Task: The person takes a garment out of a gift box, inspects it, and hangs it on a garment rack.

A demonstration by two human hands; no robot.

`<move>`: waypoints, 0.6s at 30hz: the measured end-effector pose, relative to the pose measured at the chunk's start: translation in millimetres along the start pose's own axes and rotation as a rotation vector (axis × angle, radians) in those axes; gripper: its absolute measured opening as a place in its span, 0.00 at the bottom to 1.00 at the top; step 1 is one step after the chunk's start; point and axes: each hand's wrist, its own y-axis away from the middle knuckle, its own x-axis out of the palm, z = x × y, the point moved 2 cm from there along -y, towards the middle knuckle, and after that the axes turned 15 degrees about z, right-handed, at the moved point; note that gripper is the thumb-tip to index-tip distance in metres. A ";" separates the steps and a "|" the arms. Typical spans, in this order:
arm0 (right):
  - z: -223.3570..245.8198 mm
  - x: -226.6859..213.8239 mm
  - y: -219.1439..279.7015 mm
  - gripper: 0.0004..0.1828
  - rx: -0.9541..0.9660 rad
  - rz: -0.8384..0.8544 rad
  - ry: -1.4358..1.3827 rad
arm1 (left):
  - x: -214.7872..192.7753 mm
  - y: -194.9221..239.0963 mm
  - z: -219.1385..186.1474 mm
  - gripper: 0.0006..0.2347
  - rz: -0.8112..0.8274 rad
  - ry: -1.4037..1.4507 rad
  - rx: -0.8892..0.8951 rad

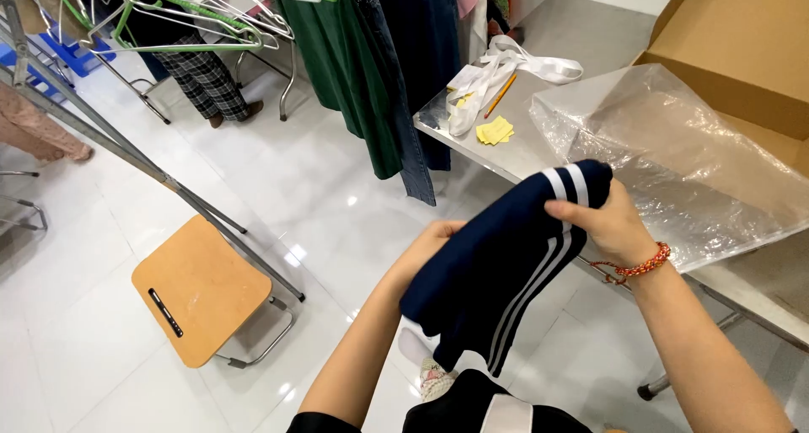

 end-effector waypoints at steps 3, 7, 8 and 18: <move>4.3 9.3 -5.1 0.19 0.065 -0.193 -0.279 | -7.7 16.7 -37.8 0.21 -0.230 0.143 0.205; 10.2 16.3 -9.9 0.20 0.252 -0.377 -0.421 | 11.0 47.5 -100.2 0.18 -0.605 -0.050 0.397; 6.8 17.8 -10.5 0.21 0.313 -0.411 -0.430 | 17.4 53.3 -107.7 0.15 -0.675 -0.407 0.425; 4.7 31.9 -9.1 0.22 0.237 -0.257 -0.486 | 80.8 20.9 -83.4 0.26 -0.548 -1.305 0.293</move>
